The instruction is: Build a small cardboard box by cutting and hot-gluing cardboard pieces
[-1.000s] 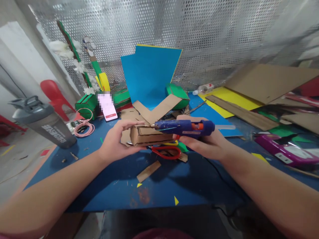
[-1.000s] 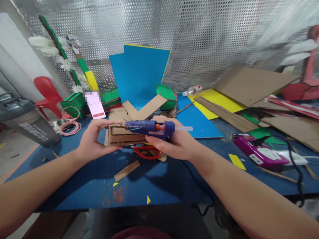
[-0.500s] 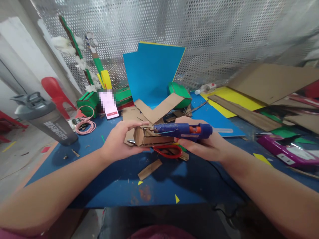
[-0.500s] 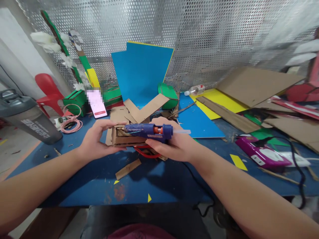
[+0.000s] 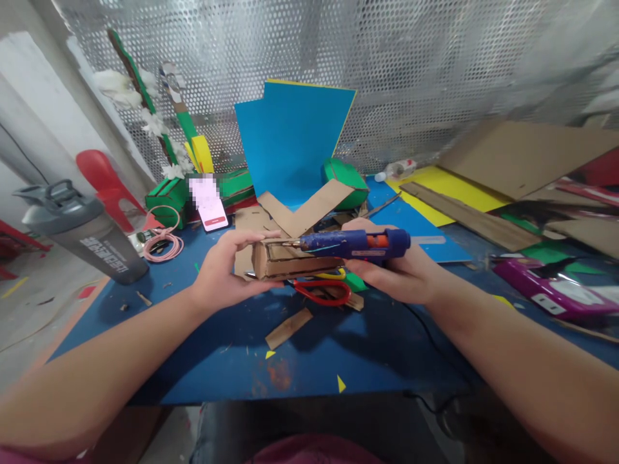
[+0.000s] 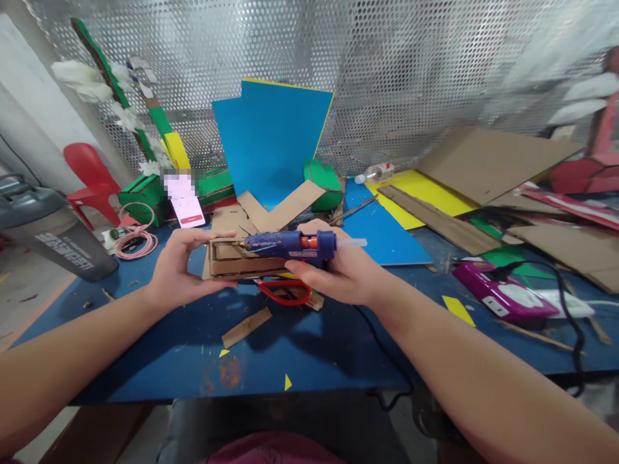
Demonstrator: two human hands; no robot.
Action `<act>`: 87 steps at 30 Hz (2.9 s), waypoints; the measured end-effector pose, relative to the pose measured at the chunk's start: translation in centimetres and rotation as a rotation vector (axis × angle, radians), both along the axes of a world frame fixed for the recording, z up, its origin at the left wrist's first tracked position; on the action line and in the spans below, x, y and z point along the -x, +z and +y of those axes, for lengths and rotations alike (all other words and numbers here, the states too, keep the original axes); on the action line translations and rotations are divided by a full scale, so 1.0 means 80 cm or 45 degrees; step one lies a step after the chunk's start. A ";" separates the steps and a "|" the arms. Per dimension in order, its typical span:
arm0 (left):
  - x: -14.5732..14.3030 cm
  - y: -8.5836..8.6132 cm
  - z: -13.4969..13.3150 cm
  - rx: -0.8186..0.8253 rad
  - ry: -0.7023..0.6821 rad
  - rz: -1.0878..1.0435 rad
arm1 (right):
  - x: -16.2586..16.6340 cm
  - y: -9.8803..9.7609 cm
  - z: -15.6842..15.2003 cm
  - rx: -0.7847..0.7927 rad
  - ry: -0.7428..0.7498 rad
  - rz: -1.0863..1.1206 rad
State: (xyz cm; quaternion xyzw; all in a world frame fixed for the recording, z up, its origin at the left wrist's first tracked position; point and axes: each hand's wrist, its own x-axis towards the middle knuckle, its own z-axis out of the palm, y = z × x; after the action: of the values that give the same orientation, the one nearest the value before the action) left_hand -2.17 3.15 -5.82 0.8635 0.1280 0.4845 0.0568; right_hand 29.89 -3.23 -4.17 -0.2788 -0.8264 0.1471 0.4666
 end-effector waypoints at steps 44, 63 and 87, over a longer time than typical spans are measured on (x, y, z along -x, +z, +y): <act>0.013 0.001 0.012 0.029 -0.035 -0.125 | -0.033 0.010 0.013 0.117 -0.074 -0.054; 0.018 0.003 0.016 -0.022 0.049 -0.164 | -0.050 0.020 0.020 0.061 -0.116 -0.181; 0.010 0.009 0.012 -0.058 -0.052 -0.176 | -0.035 0.018 0.009 0.180 0.055 0.004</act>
State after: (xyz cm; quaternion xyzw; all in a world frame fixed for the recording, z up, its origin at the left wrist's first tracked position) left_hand -3.01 4.13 -5.11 0.8315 0.0952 0.5445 0.0556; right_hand 32.67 -2.51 -2.74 -0.2931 -0.8189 0.2156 0.4439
